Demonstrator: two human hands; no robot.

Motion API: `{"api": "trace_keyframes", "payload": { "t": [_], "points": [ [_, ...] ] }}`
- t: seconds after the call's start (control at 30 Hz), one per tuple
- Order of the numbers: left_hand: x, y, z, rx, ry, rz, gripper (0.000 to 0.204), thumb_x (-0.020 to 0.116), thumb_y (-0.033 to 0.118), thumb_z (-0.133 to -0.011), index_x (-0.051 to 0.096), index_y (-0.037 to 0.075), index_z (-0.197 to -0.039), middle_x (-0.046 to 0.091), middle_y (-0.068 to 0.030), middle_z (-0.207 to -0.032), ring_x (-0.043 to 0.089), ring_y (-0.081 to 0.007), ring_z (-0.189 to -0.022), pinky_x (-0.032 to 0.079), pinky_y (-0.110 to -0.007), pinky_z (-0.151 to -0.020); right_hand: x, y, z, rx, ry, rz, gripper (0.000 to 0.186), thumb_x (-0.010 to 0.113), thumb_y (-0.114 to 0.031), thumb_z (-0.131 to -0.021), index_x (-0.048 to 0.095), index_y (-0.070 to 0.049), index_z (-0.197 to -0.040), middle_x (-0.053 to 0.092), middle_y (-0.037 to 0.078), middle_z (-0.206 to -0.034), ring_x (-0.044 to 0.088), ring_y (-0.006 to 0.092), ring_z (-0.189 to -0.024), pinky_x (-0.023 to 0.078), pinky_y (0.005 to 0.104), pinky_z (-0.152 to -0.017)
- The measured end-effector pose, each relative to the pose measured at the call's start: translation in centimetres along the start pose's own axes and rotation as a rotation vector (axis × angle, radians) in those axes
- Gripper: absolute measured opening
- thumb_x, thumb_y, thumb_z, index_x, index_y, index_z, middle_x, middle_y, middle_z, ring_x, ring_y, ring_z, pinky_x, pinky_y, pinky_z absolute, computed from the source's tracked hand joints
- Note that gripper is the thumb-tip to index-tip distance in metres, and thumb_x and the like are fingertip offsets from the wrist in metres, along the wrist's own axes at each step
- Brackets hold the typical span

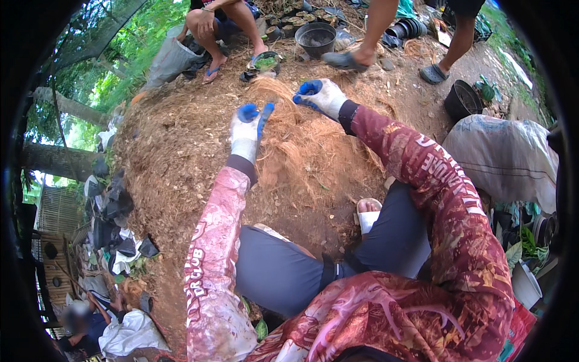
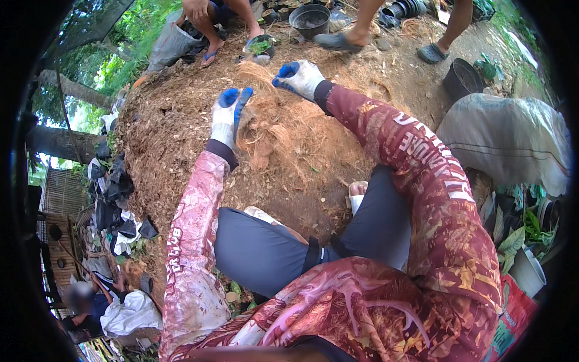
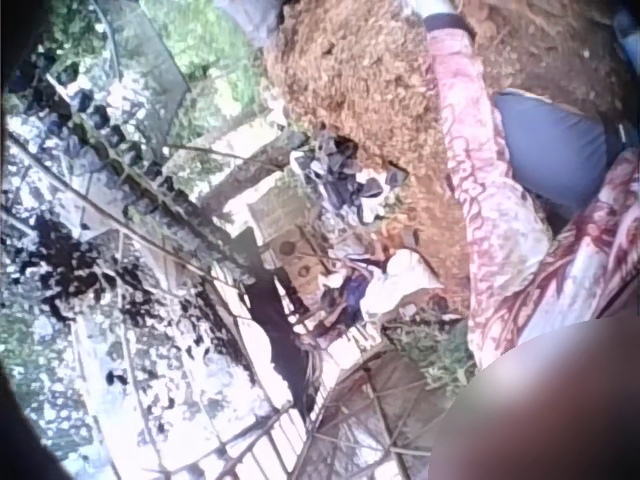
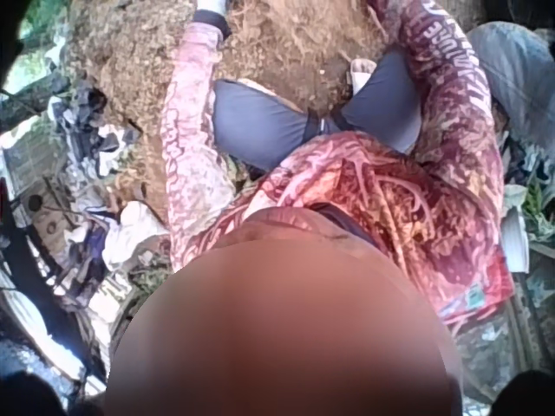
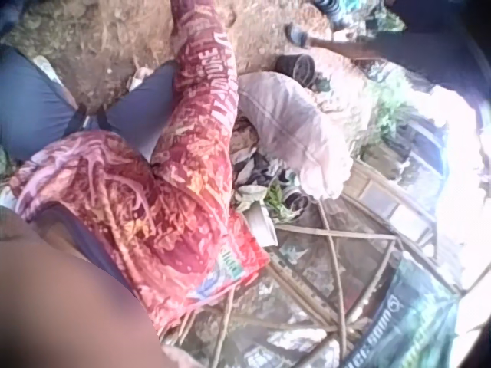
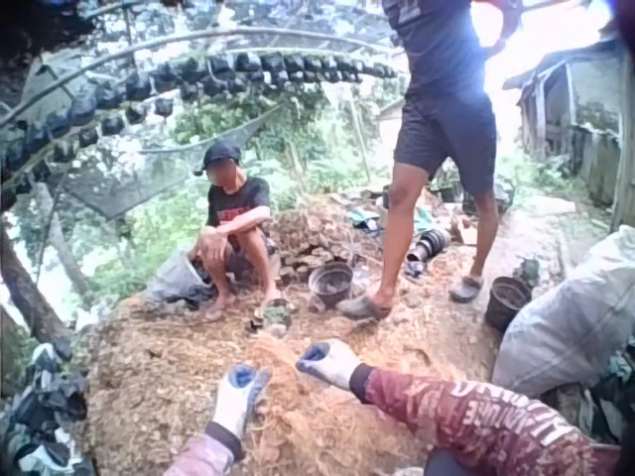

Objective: The person sits on the ground and repeatedly pulls apart coconut husk fibers by hand, separating strands and placing them into a pile. Another person is visible nearby tending to plants.

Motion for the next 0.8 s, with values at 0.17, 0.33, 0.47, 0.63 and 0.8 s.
{"api": "trace_keyframes", "payload": {
  "t": [0.17,0.33,0.47,0.63,0.8],
  "points": [
    [0.9,-0.4,0.9,-0.291,-0.467,0.467,0.021,0.077,0.018,-0.089,0.067,0.006,-0.103,0.069,-0.0037,-0.096,0.069,-0.0179,-0.083,0.059,-0.032,-0.073,1.2,1.0,0.2,-0.149,-0.249,-0.315,0.022,0.08,-0.028,-0.086,0.075,-0.007,-0.088,0.07,0.002,-0.073,0.06,0.0089,-0.063,0.049,0.0287,-0.059],
    [0.9,-1.0,-0.1,-0.266,-0.372,0.507,0.009,0.072,0.009,-0.09,0.064,0.005,-0.092,0.07,-0.0075,-0.092,0.071,-0.0217,-0.081,0.061,-0.035,-0.075,-0.7,2.1,-0.2,0.122,-0.061,-0.265,0.026,0.076,-0.028,-0.089,0.07,-0.003,-0.089,0.071,0.006,-0.077,0.065,0.011,-0.063,0.053,0.0273,-0.056],
    [0.6,-0.7,-0.2,-0.286,-0.384,0.393,0.016,0.07,0.011,-0.092,0.065,0.004,-0.105,0.07,-0.007,-0.099,0.07,-0.0196,-0.086,0.06,-0.035,-0.08,-2.4,1.9,0.8,0.12,-0.15,-0.463,0.038,0.076,-0.039,-0.089,0.069,-0.003,-0.099,0.071,0.005,-0.084,0.065,0.0118,-0.065,0.054,0.0265,-0.056],
    [1.7,-0.1,1.9,-0.309,-0.563,0.379,0.026,0.07,0.017,-0.094,0.064,0.005,-0.116,0.069,-0.0037,-0.104,0.067,-0.0149,-0.091,0.057,-0.032,-0.084,-1.6,0.9,2.9,0.044,-0.368,-0.296,0.038,0.077,-0.041,-0.088,0.07,-0.006,-0.101,0.065,0.001,-0.079,0.062,0.0092,-0.064,0.052,0.0249,-0.056],
    [3.2,-0.4,1.9,-0.309,-0.56,0.503,0.026,0.074,0.013,-0.091,0.067,0.005,-0.114,0.071,-0.0027,-0.103,0.068,-0.0134,-0.091,0.056,-0.03,-0.079,-1.0,0.6,3.1,0.007,-0.425,-0.461,0.029,0.076,-0.034,-0.09,0.07,-0.007,-0.095,0.066,0.001,-0.077,0.062,0.0093,-0.064,0.052,0.0248,-0.057]
  ]
}}
Point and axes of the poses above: each hand's wrist, its own z-axis away from the middle knuckle, its own x-axis out of the palm, y = z × x, the point moved 1 cm from there along -z, towards the middle knuckle
